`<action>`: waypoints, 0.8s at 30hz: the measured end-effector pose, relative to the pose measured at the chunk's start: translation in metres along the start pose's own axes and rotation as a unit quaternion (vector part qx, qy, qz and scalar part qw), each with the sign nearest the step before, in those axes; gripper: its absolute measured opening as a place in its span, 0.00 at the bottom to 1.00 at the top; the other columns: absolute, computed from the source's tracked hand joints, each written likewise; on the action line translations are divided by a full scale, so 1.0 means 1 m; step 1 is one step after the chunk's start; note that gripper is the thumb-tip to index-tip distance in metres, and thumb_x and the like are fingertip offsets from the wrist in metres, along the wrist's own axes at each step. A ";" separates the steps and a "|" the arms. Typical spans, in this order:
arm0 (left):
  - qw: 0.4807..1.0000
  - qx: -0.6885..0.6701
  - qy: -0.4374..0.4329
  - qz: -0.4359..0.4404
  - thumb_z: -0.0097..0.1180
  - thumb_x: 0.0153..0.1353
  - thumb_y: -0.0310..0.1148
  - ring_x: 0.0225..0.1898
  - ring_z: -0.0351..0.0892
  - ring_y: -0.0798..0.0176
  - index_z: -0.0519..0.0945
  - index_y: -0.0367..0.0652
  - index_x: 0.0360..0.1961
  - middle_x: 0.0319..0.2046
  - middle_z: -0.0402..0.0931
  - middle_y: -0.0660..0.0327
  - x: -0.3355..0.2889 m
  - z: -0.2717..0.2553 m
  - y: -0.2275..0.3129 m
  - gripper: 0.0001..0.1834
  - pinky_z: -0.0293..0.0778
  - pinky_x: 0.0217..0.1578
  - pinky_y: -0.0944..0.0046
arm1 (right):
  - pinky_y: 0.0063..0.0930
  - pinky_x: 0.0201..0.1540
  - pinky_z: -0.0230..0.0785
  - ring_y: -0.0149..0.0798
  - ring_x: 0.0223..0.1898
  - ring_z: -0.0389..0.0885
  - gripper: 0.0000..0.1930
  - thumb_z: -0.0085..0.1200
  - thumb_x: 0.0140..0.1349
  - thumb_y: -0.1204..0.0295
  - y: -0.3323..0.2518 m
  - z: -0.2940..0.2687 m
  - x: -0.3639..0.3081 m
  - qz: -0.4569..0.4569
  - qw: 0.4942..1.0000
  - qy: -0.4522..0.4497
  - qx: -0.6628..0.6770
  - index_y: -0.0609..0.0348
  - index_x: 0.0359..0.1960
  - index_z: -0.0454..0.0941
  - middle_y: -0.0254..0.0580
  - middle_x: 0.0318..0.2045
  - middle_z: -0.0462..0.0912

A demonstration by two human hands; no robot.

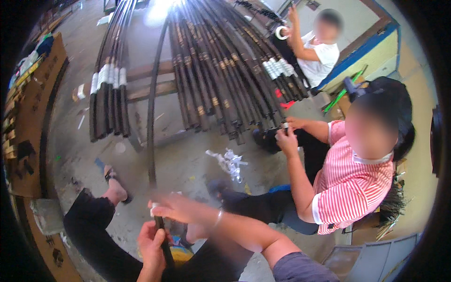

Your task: The person applies white adhesive tape to the joints and sections of long black poles, smoothing the tape by hand.

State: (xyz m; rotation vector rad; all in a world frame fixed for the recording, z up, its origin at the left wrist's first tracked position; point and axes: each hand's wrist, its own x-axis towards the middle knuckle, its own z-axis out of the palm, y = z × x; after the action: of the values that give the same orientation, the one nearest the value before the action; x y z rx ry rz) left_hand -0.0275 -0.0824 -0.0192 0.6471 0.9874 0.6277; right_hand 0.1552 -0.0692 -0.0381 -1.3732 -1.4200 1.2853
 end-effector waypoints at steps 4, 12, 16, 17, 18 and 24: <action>0.991 0.134 0.022 -0.016 0.57 0.57 0.25 0.27 0.74 0.68 0.76 0.36 0.45 0.29 0.75 0.64 0.005 -0.005 -0.005 0.14 0.70 0.33 0.71 | 0.37 0.43 0.69 0.42 0.35 0.78 0.21 0.51 0.65 0.51 -0.010 0.002 0.002 0.105 0.994 -0.009 0.038 0.58 0.44 0.74 0.48 0.31 0.80; 0.996 0.052 -0.053 -0.041 0.56 0.63 0.29 0.28 0.75 0.69 0.78 0.34 0.47 0.30 0.77 0.62 0.007 -0.004 0.002 0.13 0.72 0.32 0.68 | 0.16 0.26 0.59 0.20 0.25 0.65 0.15 0.49 0.70 0.62 -0.010 -0.003 0.001 0.170 0.962 -0.039 0.211 0.58 0.51 0.73 0.26 0.29 0.74; 0.996 0.021 -0.048 -0.070 0.59 0.61 0.29 0.29 0.75 0.67 0.76 0.34 0.49 0.31 0.77 0.61 0.003 -0.007 0.006 0.16 0.73 0.32 0.67 | 0.17 0.26 0.59 0.20 0.24 0.64 0.17 0.50 0.70 0.60 -0.010 -0.009 -0.006 0.149 0.973 -0.064 0.164 0.59 0.52 0.72 0.26 0.28 0.73; 0.996 0.000 -0.051 -0.067 0.59 0.61 0.30 0.29 0.75 0.67 0.75 0.34 0.50 0.31 0.77 0.61 0.002 -0.007 0.009 0.17 0.73 0.32 0.67 | 0.17 0.26 0.58 0.20 0.24 0.64 0.17 0.50 0.70 0.59 -0.008 -0.011 -0.008 0.143 0.976 -0.064 0.150 0.59 0.52 0.72 0.26 0.28 0.73; 0.996 -0.022 -0.053 -0.062 0.60 0.61 0.30 0.29 0.75 0.67 0.75 0.34 0.50 0.32 0.77 0.61 0.002 -0.007 0.011 0.18 0.73 0.33 0.67 | 0.17 0.26 0.58 0.20 0.24 0.63 0.18 0.50 0.70 0.59 -0.007 -0.013 -0.008 0.137 0.979 -0.066 0.135 0.59 0.52 0.72 0.26 0.28 0.72; 0.997 0.055 -0.055 0.010 0.60 0.62 0.32 0.29 0.76 0.67 0.74 0.35 0.48 0.32 0.78 0.61 0.002 -0.008 0.009 0.16 0.74 0.34 0.66 | 0.17 0.25 0.58 0.21 0.23 0.63 0.18 0.49 0.70 0.58 -0.005 -0.008 -0.007 0.154 0.976 -0.078 0.132 0.60 0.51 0.73 0.25 0.25 0.70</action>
State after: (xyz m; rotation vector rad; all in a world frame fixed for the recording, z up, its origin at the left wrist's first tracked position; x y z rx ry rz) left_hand -0.0351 -0.0733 -0.0173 0.7810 0.9187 0.5534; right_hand 0.1622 -0.0747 -0.0305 -1.3676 -1.1134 1.7483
